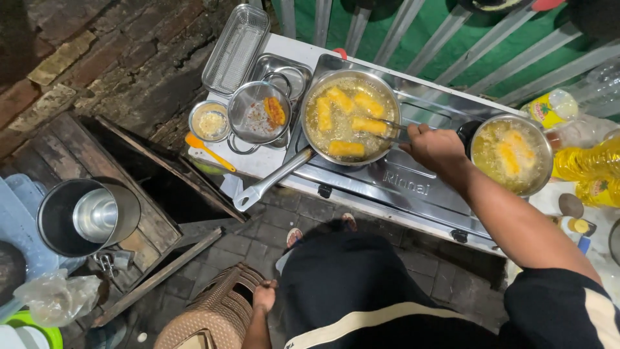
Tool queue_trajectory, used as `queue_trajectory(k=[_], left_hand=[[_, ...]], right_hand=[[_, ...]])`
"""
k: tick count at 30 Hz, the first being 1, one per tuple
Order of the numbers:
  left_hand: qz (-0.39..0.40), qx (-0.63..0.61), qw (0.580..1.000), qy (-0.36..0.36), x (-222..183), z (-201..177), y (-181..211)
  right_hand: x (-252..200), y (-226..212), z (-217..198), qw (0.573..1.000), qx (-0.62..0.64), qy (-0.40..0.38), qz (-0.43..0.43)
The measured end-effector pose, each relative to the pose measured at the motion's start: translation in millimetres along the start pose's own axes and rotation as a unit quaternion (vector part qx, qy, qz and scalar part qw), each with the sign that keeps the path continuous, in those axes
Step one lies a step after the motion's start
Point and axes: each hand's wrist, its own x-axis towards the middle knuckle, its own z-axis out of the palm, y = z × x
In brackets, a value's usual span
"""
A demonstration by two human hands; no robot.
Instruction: Frying rectangular food items in oil on a gas stove using tongs to flip and move them.
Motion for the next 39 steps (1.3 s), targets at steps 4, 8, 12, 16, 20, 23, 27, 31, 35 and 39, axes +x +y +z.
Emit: queue_trajectory(k=[4, 8, 12, 16, 20, 23, 27, 31, 35, 39], left_hand=[[0.022, -0.035, 0.999, 0.005, 5, 16, 10], [0.056, -0.150, 0.987, 0.010, 6, 28, 26], [0.039, -0.087, 0.995, 0.000, -3, 22, 32], [0.031, -0.125, 0.992, 0.005, -1, 25, 21], [-0.005, -0.093, 0.996, 0.010, -1, 29, 10], [-0.037, -0.083, 0.996, 0.011, -1, 34, 10], [-0.017, -0.105, 0.994, -0.014, -6, 30, 20], [0.030, -0.132, 0.991, 0.007, 9, 37, 18], [0.032, -0.098, 0.994, 0.019, 12, 33, 21], [0.025, -0.074, 0.997, 0.008, 3, 25, 28]], right_hand=[[10, 3, -9, 0.995, 0.035, -0.090, 0.008], [14, 7, -5, 0.995, 0.025, -0.098, 0.002], [14, 10, -9, 0.997, 0.001, -0.069, -0.018], [29, 6, -46, 0.975, 0.093, -0.202, 0.012], [42, -2, -81, 0.912, 0.200, -0.351, 0.068], [44, 2, -79, 0.914, 0.180, -0.354, 0.081], [33, 22, -74, 0.959, 0.074, -0.270, 0.037], [26, 35, -78, 0.973, 0.022, -0.220, 0.067], [24, 29, -99, 0.966, 0.049, -0.242, 0.074], [7, 27, -59, 0.984, 0.006, -0.176, 0.037]])
